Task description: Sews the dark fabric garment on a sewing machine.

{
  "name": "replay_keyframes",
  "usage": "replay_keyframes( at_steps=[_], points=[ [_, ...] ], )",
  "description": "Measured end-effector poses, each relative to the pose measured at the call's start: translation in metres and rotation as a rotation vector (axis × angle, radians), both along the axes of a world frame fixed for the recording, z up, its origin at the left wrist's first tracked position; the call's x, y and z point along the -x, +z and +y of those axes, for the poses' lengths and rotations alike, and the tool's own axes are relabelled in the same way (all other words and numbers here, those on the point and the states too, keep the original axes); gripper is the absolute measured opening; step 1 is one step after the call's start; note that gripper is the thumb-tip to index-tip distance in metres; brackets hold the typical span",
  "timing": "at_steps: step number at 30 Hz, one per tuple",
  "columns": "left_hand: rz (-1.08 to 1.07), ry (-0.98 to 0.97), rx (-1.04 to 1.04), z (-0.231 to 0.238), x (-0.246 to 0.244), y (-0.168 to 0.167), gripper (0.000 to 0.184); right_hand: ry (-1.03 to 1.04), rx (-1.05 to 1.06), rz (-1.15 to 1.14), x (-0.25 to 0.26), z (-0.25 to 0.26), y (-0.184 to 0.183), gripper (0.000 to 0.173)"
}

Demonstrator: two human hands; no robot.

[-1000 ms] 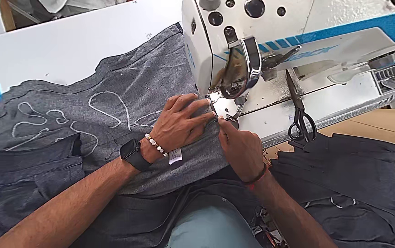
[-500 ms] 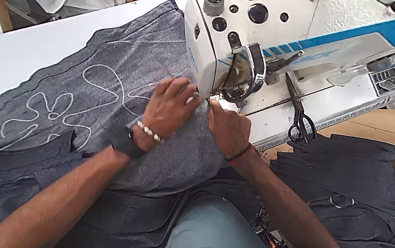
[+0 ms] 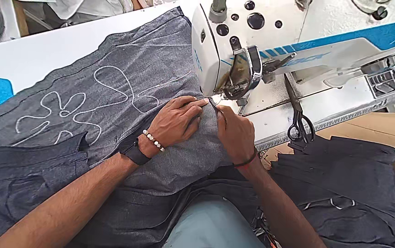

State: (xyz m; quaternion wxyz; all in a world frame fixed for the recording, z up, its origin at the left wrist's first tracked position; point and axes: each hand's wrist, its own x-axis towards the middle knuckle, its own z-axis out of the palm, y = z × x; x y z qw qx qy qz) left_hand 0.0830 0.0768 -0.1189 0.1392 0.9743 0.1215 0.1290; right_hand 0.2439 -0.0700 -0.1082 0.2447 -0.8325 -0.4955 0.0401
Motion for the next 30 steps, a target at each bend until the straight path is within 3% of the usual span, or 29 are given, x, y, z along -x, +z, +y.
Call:
replay_keyframes(
  at_steps=[6, 12, 15, 16, 19, 22, 26, 28, 30],
  points=[
    [0.006, -0.007, -0.028, 0.005, 0.000, 0.002, 0.033, 0.004, 0.001, -0.110, 0.007, -0.003, -0.008, 0.034],
    [0.009, -0.070, -0.114, 0.041, -0.003, 0.001, 0.033, -0.026, 0.134, -0.219, 0.017, 0.014, -0.004, 0.038],
    [0.089, 0.054, -0.253, 0.009, 0.000, 0.017, 0.031, -0.038, 0.072, -0.239, 0.019, 0.012, -0.008, 0.040],
    [0.123, 0.149, -0.232, -0.015, 0.004, 0.020, 0.034, -0.032, 0.033, -0.262, 0.019, 0.006, -0.011, 0.039],
    [0.222, 0.344, -0.044, -0.055, 0.035, 0.004, 0.072, 0.000, 0.001, -0.288, 0.020, -0.015, -0.020, 0.040],
    [0.187, 0.174, -0.021, -0.012, 0.062, -0.004, 0.078, 0.021, 0.021, -0.266, 0.024, -0.027, -0.024, 0.041],
    [0.372, -0.049, -0.103, 0.048, 0.058, 0.019, 0.085, 0.001, 0.099, -0.217, 0.043, -0.028, -0.023, 0.058],
    [0.375, 0.005, -0.041, 0.037, 0.037, 0.044, 0.074, -0.018, 0.102, -0.224, 0.046, -0.025, -0.024, 0.060],
    [0.133, 0.142, 0.095, 0.004, 0.010, 0.050, 0.043, -0.025, 0.099, -0.233, 0.047, -0.026, -0.026, 0.060]
  ],
)
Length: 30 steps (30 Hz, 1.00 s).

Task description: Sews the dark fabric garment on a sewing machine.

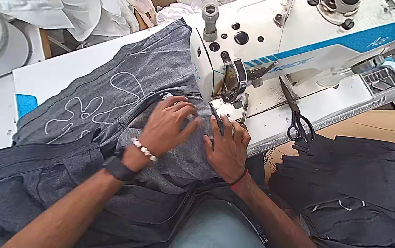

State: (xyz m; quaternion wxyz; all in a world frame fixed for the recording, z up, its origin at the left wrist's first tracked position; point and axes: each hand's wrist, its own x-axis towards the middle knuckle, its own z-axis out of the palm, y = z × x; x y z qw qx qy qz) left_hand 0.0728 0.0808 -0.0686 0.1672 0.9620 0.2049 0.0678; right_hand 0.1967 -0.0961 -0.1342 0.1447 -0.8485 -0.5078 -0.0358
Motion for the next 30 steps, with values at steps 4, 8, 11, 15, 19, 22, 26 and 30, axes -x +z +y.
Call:
replay_keyframes(
  at_steps=[4, 8, 11, 15, 19, 22, 26, 30],
  points=[
    [-0.263, 0.132, 0.066, -0.034, -0.033, -0.043, 0.029, 0.082, -0.157, 0.183, -0.023, -0.005, 0.018, 0.036],
    [-0.158, 0.012, -0.112, -0.033, -0.022, -0.061, 0.041, 0.033, -0.206, 0.254, -0.093, -0.016, 0.040, 0.025],
    [-0.171, -0.048, -0.113, -0.024, -0.017, -0.058, 0.043, 0.119, -0.130, 0.245, -0.121, -0.006, 0.032, 0.028],
    [-0.171, -0.117, -0.096, -0.012, -0.013, -0.058, 0.045, 0.194, -0.194, 0.177, -0.091, 0.019, 0.017, 0.021],
    [-0.177, -0.191, -0.088, 0.002, -0.011, -0.057, 0.044, 0.332, -0.329, 0.102, -0.060, 0.024, 0.008, 0.025],
    [-0.169, -0.260, -0.074, 0.015, -0.011, -0.056, 0.045, 0.442, -0.273, 0.058, -0.051, 0.013, 0.002, 0.036],
    [-0.160, -0.338, -0.099, 0.033, -0.013, -0.056, 0.044, 0.343, -0.249, 0.019, -0.046, 0.006, -0.001, 0.036],
    [-0.144, -0.322, -0.140, 0.032, -0.015, -0.054, 0.045, 0.219, -0.310, -0.051, -0.041, 0.006, -0.003, 0.029]
  ],
)
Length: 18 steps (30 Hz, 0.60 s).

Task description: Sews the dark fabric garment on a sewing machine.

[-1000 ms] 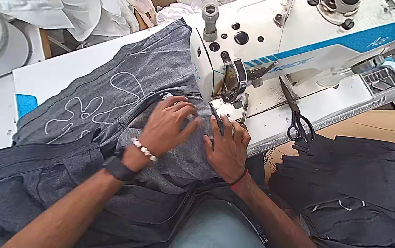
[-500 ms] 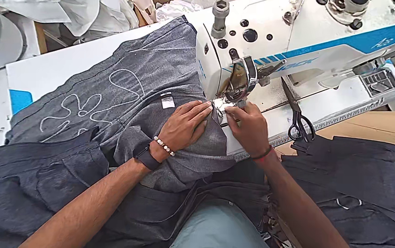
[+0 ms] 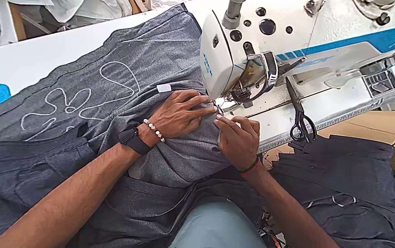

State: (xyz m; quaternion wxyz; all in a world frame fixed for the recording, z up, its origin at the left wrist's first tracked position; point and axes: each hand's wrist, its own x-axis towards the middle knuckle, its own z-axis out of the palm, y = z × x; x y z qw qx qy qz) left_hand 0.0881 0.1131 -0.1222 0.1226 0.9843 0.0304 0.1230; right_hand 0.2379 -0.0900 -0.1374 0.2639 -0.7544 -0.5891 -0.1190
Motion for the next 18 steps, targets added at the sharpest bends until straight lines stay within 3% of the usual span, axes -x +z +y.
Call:
replay_keyframes(
  at_steps=[4, 6, 8, 11, 15, 16, 18],
  points=[
    [-0.030, 0.121, 0.019, -0.028, -0.009, 0.004, 0.040, -0.084, -0.047, 0.033, -0.001, -0.001, 0.003, 0.026],
    [0.000, 0.241, 0.009, -0.053, -0.011, 0.003, 0.053, -0.149, -0.036, 0.151, -0.005, -0.001, 0.005, 0.021],
    [0.054, 0.350, -0.034, -0.072, -0.010, -0.001, 0.074, -0.245, 0.104, 0.253, -0.011, 0.006, 0.012, 0.029],
    [0.050, 0.397, -0.036, -0.077, -0.007, -0.005, 0.084, -0.199, 0.248, 0.323, -0.009, 0.029, 0.034, 0.025],
    [0.002, 0.348, 0.022, -0.071, -0.001, -0.005, 0.055, -0.159, 0.263, 0.485, -0.002, 0.031, 0.047, 0.019],
    [0.005, 0.342, 0.030, -0.070, -0.001, -0.005, 0.050, -0.158, 0.252, 0.602, 0.002, 0.019, 0.047, 0.023],
    [0.015, 0.344, 0.026, -0.070, -0.002, -0.006, 0.047, -0.157, 0.277, 0.806, 0.018, -0.009, 0.044, 0.048]
  ],
)
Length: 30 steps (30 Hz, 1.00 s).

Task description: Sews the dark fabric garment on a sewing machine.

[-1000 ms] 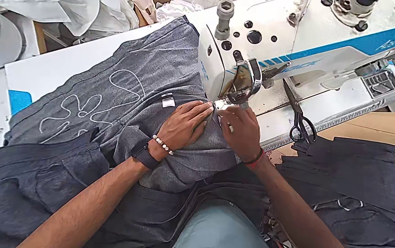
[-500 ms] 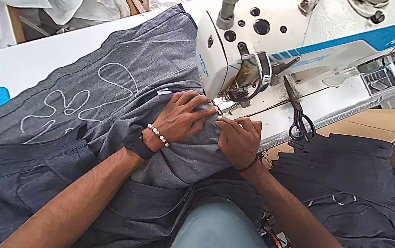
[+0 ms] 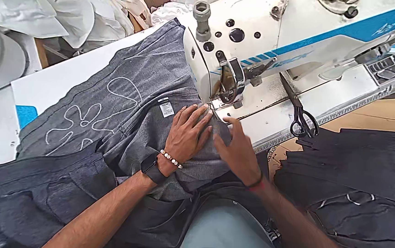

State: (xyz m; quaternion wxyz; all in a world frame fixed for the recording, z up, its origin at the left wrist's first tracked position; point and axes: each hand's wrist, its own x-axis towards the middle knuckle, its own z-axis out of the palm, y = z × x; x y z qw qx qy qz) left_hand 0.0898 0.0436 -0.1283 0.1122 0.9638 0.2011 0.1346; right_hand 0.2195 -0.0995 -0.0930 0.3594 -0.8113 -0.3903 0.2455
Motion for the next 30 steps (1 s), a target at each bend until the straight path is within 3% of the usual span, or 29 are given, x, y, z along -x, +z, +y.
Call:
replay_keyframes(
  at_steps=[3, 6, 13, 17, 21, 24, 30],
  points=[
    [0.012, 0.000, -0.014, 0.001, 0.000, 0.001, 0.046, -0.019, -0.088, 0.165, 0.028, -0.033, -0.001, 0.040],
    [0.009, 0.001, -0.047, 0.005, -0.001, 0.003, 0.044, -0.073, -0.178, 0.256, 0.030, -0.036, -0.004, 0.038],
    [-0.038, -0.113, -0.185, 0.023, -0.002, 0.005, 0.036, -0.084, -0.047, 0.084, 0.021, -0.009, -0.017, 0.040],
    [0.026, 0.020, -0.073, -0.009, -0.004, 0.005, 0.043, -0.031, 0.091, -0.054, 0.034, -0.019, -0.004, 0.052],
    [0.042, 0.041, -0.034, -0.011, 0.000, 0.000, 0.047, -0.054, -0.008, -0.007, 0.038, -0.038, -0.002, 0.040],
    [0.054, 0.028, -0.051, -0.007, 0.002, 0.001, 0.045, -0.065, -0.096, 0.092, 0.031, -0.040, 0.001, 0.040],
    [0.020, -0.001, -0.105, 0.003, 0.002, 0.001, 0.041, -0.090, -0.082, 0.041, 0.026, -0.025, -0.008, 0.040]
  ],
)
